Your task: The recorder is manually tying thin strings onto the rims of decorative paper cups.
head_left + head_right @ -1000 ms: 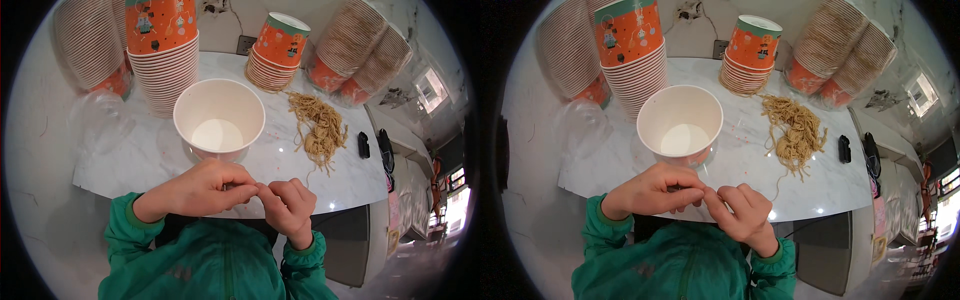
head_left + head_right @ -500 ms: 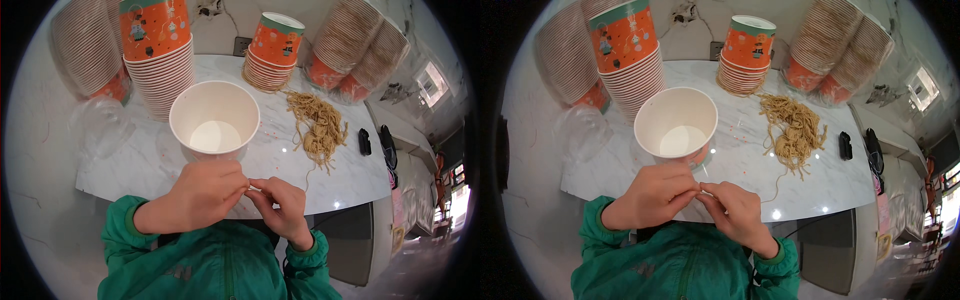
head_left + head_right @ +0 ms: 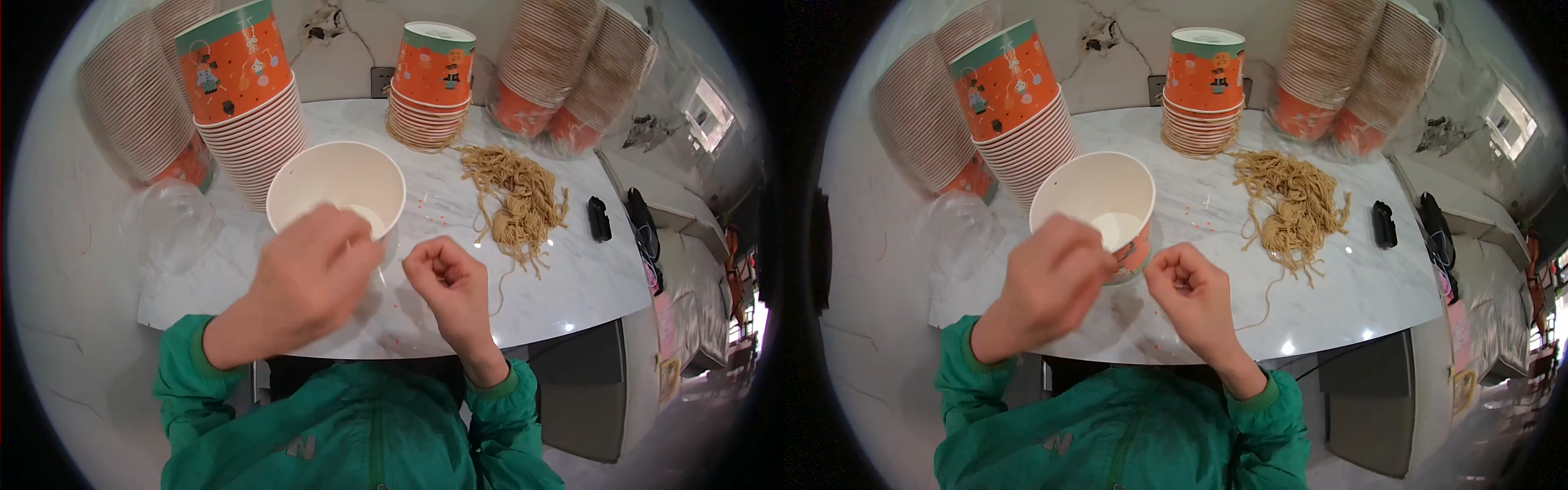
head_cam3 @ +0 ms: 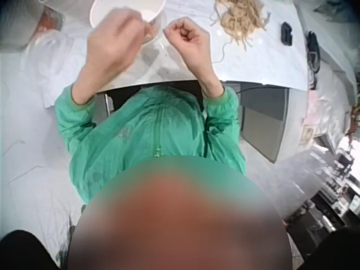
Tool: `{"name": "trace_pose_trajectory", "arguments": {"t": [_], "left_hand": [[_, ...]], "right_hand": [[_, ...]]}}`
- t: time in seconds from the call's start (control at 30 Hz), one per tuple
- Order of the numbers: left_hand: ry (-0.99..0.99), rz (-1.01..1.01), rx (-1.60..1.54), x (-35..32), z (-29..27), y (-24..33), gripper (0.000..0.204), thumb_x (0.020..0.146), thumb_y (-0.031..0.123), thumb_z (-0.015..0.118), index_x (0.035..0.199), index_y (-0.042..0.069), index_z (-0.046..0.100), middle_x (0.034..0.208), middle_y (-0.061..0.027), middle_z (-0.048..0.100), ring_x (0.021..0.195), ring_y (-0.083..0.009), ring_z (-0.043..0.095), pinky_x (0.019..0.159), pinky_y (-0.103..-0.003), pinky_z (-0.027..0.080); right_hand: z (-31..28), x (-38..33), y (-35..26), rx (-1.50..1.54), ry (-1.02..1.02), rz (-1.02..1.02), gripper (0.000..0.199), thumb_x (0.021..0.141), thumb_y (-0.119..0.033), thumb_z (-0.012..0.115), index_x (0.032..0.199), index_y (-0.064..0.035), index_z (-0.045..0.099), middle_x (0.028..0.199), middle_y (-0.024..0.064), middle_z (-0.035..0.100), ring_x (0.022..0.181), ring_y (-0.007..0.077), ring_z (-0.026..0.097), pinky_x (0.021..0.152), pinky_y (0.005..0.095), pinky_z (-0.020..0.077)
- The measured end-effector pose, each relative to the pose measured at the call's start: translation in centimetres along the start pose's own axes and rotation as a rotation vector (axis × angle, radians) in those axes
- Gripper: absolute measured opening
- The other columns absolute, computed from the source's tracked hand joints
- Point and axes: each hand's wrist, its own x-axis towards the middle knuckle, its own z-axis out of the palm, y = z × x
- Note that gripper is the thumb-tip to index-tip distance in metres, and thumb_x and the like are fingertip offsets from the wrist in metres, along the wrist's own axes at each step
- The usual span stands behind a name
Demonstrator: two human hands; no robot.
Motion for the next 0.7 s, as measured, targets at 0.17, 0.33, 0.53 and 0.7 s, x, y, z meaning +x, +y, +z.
{"name": "trace_pose_trajectory", "arguments": {"t": [0.17,0.33,0.53,0.7], "left_hand": [[-0.177,-0.459,-0.309,2.2,-0.3,-3.3,0.009,0.09,0.003,0.068,0.098,0.0,0.067,0.093,-0.0075,0.064,0.08,-0.017,0.064,0.068,-0.03,0.049],[-0.422,-0.654,-0.609,1.8,1.9,-5.8,0.018,0.093,0.008,0.068,0.108,0.0,0.072,0.095,-0.0036,0.071,0.081,-0.0093,0.063,0.073,-0.027,0.051],[-0.531,-0.643,-0.631,2.7,1.8,-5.9,0.017,0.091,0.01,0.07,0.103,-0.001,0.074,0.092,-0.0037,0.071,0.082,-0.0105,0.063,0.075,-0.028,0.051],[-0.533,-0.589,-0.632,2.8,2.2,-6.2,0.018,0.088,0.01,0.07,0.101,-0.001,0.075,0.088,-0.0077,0.073,0.08,-0.017,0.067,0.073,-0.032,0.052]], "right_hand": [[1.1,1.8,1.3,0.049,0.121,-0.066,0.007,0.098,-0.005,0.068,0.096,-0.0022,0.062,0.079,-0.0074,0.057,0.067,-0.0009,0.048,0.059,0.0175,0.0378],[1.8,2.1,1.9,0.077,0.106,-0.063,0.006,0.1,-0.006,0.067,0.1,-0.0018,0.063,0.081,-0.0062,0.06,0.067,-0.0004,0.048,0.058,0.0183,0.0385],[1.5,2.7,3.1,0.069,0.085,-0.122,0.009,0.101,-0.011,0.068,0.103,-0.0028,0.066,0.082,-0.0026,0.065,0.069,0.0013,0.059,0.05,0.0178,0.0409],[1.7,2.9,3.0,0.047,0.092,-0.131,0.008,0.101,-0.011,0.067,0.103,-0.0027,0.066,0.081,-0.0024,0.065,0.068,0.0013,0.059,0.05,0.0179,0.0406]]}}
